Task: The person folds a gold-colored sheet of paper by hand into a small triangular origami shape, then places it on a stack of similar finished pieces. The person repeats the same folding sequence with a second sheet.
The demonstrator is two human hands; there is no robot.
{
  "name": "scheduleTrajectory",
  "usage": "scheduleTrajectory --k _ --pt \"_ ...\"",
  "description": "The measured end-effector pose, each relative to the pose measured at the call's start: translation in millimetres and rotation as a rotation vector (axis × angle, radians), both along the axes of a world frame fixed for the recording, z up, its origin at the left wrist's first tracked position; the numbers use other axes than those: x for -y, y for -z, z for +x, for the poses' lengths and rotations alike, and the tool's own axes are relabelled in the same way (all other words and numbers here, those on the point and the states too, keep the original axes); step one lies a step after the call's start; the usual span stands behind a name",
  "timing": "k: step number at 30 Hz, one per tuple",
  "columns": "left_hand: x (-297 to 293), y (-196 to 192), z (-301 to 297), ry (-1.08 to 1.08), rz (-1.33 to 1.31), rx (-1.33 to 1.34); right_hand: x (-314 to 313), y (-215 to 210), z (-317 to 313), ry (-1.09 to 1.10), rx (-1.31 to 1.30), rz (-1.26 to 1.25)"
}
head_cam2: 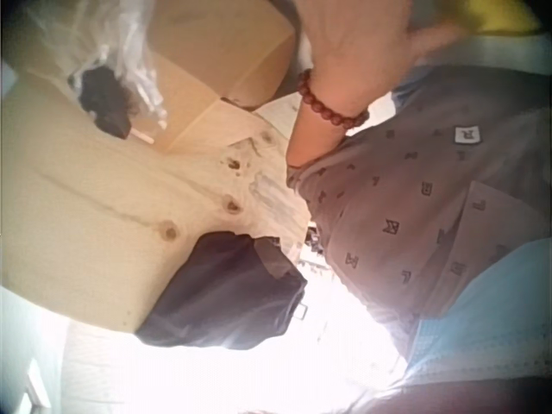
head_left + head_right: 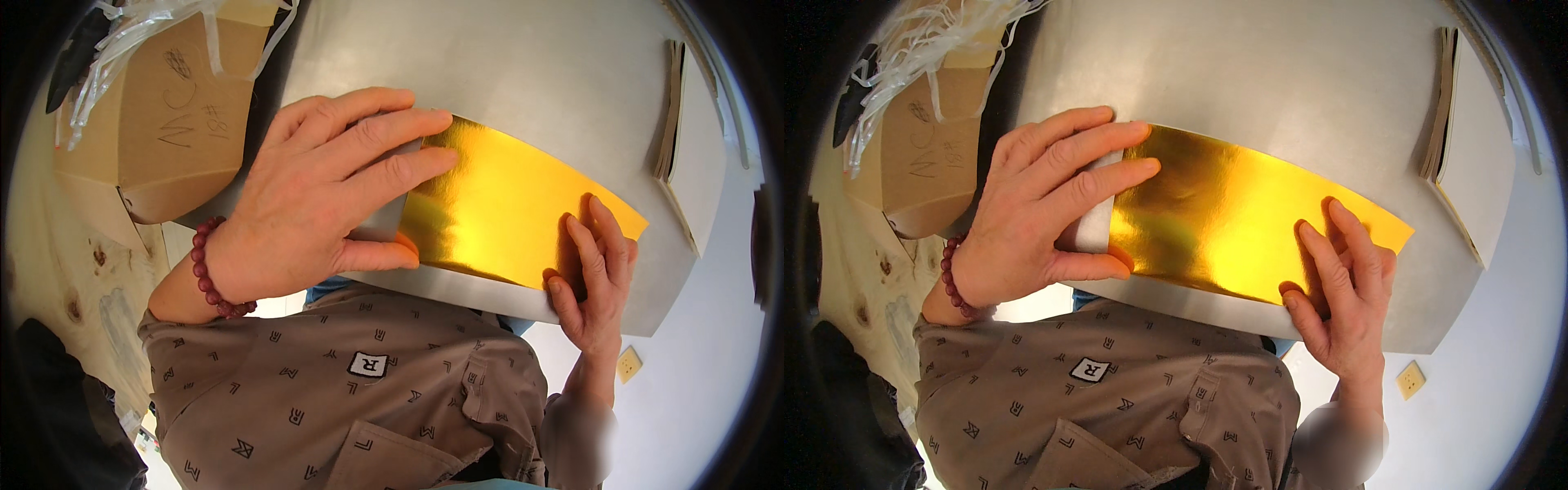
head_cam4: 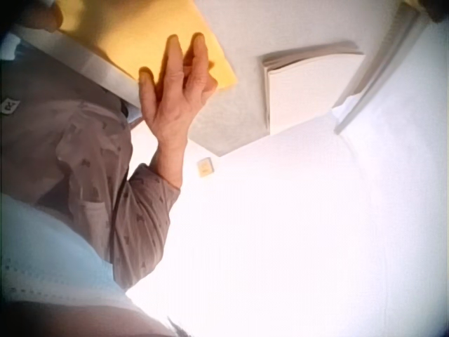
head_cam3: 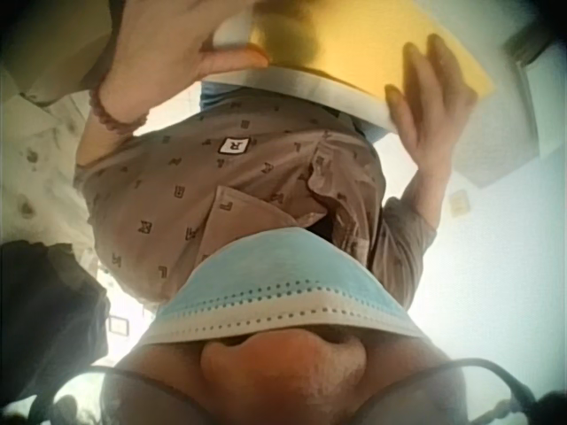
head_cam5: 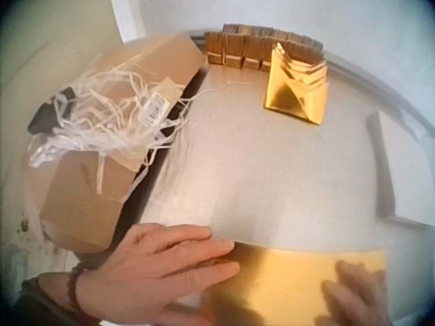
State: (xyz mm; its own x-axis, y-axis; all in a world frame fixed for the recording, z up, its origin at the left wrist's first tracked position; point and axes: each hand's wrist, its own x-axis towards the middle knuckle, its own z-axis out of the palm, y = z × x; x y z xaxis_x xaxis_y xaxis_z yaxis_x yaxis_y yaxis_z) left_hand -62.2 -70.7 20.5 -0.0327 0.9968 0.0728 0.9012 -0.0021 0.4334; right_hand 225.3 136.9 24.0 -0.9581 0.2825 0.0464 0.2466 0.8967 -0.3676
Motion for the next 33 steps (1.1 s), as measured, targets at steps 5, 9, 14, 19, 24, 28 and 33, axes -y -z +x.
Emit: scheduleTrajectory --k 5,9,14,19,24,28,33 --pt "5.3 1.5 -1.8 0.038 0.005 -0.077 -4.4 3.4 5.2 -0.054 -0.002 0.06" --pt "6.0 5.0 0.4 0.061 0.091 -0.149 -1.2 7.6 8.4 -0.029 -0.078 0.034" --pt "4.2 10.4 10.0 0.038 0.186 -0.223 13.2 0.0 10.0 -0.087 -0.166 0.187" --pt "4.1 14.3 12.4 0.042 0.267 -0.291 41.9 3.0 16.7 -0.123 -0.114 0.096" --pt "3.8 15.7 62.1 -0.124 0.37 -0.433 46.1 12.2 24.1 -0.116 -0.178 0.075" --pt "7.4 30.3 145.2 -0.016 0.289 -0.156 43.9 13.6 24.6 -0.105 -0.18 0.059" --pt "22.5 34.4 139.0 -0.071 0.293 -0.23 45.2 14.9 25.9 -0.118 -0.193 0.077"
